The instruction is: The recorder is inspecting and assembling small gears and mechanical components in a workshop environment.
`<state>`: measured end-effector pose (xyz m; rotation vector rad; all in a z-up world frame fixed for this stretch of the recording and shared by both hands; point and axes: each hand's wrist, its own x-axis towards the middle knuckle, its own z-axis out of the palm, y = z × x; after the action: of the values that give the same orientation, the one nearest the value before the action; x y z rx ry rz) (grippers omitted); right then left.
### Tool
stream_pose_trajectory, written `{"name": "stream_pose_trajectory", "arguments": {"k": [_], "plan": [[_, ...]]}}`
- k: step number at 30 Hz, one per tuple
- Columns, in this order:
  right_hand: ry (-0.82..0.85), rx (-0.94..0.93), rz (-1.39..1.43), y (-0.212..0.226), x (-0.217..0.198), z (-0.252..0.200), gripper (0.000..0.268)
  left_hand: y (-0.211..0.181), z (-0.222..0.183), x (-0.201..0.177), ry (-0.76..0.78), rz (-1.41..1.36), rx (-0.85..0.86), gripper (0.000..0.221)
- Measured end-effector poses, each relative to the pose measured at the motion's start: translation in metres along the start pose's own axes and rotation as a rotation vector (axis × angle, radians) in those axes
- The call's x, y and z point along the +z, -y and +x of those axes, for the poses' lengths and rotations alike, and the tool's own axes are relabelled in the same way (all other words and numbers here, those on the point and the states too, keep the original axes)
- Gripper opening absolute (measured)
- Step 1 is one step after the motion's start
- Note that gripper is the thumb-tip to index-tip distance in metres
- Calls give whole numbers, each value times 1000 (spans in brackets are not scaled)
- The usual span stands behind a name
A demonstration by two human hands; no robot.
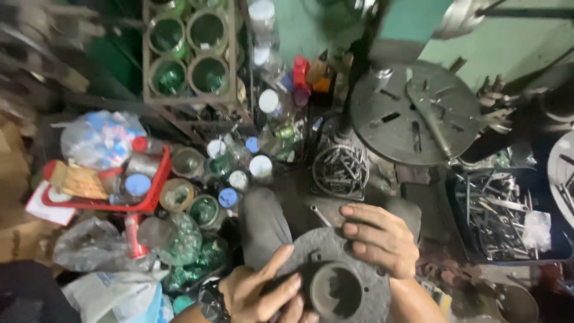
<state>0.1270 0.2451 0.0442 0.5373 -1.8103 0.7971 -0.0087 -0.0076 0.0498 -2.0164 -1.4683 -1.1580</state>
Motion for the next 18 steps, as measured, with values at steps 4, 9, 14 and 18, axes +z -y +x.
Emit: {"name": "stream_pose_trajectory", "arguments": {"k": [4, 9, 14, 18], "plan": [[14, -118, -36, 10, -3, 26, 17, 1, -9, -17, 82, 41, 23, 46], [20, -188, -70, 19, 13, 59, 19, -17, -9, -40, 3, 249, 35, 42], [72, -332, -16, 20, 34, 98, 27, -21, 16, -81, -5, 481, 288, 19], [156, -392, -69, 21, 56, 116, 33, -24, 36, -121, 90, 663, 613, 7]]}}
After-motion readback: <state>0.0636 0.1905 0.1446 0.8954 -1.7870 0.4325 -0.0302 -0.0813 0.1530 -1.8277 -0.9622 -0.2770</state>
